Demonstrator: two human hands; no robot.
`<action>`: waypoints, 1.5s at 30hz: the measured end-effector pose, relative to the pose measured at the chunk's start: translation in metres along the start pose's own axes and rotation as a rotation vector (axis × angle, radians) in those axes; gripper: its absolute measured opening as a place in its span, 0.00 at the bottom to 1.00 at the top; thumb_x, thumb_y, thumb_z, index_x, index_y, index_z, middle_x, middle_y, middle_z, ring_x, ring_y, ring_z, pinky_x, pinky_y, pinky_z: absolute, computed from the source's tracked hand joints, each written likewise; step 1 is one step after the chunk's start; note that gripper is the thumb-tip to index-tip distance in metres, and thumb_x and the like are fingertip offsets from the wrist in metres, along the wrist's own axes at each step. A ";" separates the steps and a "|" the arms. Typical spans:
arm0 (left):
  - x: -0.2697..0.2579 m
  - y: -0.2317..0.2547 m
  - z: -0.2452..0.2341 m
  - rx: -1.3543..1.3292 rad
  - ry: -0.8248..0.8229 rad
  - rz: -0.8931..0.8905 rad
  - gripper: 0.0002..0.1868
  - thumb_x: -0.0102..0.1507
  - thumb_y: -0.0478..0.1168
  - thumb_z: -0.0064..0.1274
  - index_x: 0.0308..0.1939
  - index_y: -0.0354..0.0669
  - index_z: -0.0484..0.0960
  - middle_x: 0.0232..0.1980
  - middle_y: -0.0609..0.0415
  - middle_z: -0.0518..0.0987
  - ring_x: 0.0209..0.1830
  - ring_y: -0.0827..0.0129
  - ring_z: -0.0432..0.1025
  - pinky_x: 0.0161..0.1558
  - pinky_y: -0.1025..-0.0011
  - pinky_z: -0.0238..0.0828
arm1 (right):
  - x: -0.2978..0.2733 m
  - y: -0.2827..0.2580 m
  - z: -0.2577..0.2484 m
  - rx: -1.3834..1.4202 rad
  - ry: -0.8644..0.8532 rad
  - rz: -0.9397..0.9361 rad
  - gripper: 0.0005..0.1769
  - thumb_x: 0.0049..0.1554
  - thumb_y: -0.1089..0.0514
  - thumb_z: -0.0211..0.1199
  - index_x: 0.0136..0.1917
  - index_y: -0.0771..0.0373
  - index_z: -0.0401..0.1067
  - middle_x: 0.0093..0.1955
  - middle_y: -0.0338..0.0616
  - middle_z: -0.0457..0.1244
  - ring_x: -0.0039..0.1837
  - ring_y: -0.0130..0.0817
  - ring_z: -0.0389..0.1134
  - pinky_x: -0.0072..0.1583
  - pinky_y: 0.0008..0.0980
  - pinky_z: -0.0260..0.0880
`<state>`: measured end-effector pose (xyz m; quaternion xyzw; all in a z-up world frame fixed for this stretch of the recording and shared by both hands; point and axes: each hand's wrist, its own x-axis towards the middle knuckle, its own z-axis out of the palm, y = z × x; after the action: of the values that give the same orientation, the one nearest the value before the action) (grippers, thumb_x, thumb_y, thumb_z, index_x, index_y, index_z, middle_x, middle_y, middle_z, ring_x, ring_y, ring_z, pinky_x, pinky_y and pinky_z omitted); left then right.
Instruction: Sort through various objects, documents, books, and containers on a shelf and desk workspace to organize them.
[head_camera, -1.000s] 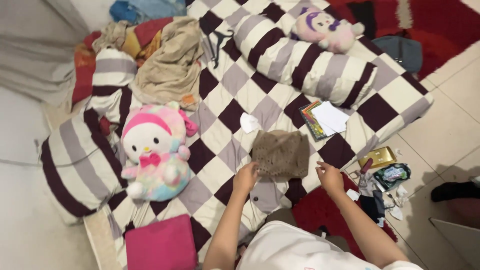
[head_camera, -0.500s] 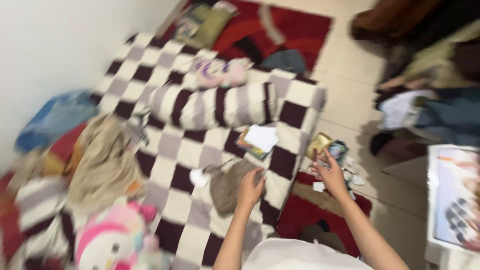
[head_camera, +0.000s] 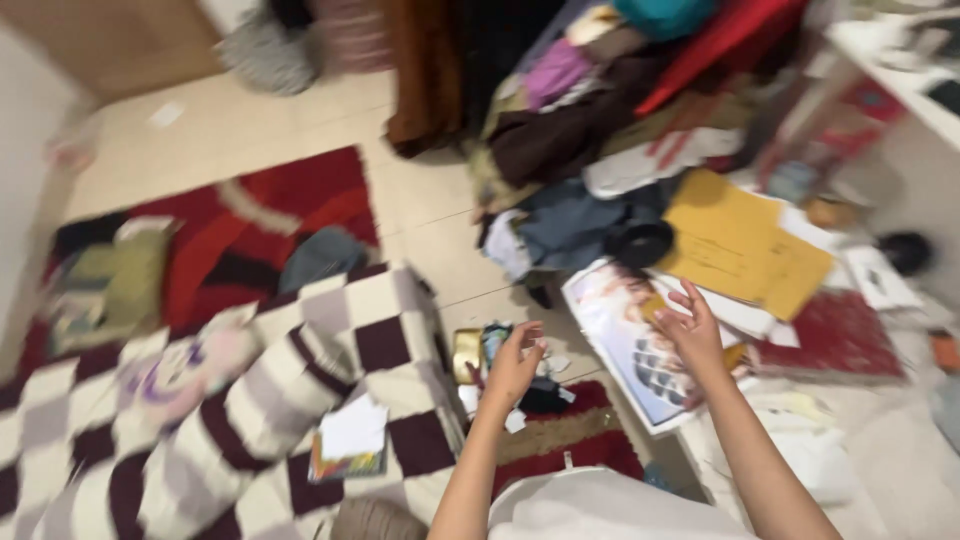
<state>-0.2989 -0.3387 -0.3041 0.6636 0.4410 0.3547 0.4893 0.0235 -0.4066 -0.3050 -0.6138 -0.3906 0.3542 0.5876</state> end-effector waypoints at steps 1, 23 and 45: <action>0.013 0.005 0.018 -0.002 -0.048 0.015 0.21 0.67 0.44 0.55 0.63 0.46 0.77 0.55 0.49 0.85 0.55 0.62 0.80 0.51 0.65 0.72 | 0.001 0.001 -0.019 -0.002 0.050 0.002 0.47 0.56 0.62 0.67 0.83 0.59 0.49 0.72 0.51 0.58 0.63 0.35 0.67 0.61 0.31 0.70; 0.299 0.080 0.202 0.462 -0.460 0.599 0.17 0.54 0.47 0.64 0.43 0.46 0.82 0.44 0.50 0.80 0.46 0.50 0.73 0.45 0.53 0.68 | 0.083 0.094 -0.180 -0.369 0.856 0.406 0.40 0.52 0.49 0.72 0.71 0.68 0.64 0.61 0.58 0.68 0.58 0.42 0.72 0.57 0.37 0.70; 0.389 0.007 0.362 0.494 -0.880 0.180 0.39 0.56 0.50 0.58 0.68 0.36 0.66 0.51 0.29 0.79 0.57 0.41 0.74 0.58 0.53 0.71 | -0.001 0.078 -0.087 0.203 1.498 0.339 0.13 0.62 0.63 0.55 0.59 0.66 0.73 0.49 0.44 0.68 0.45 0.29 0.70 0.40 0.28 0.70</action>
<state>0.1688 -0.0989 -0.3798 0.8813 0.2050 -0.0324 0.4246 0.1060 -0.4471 -0.3778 -0.6840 0.2448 -0.0363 0.6862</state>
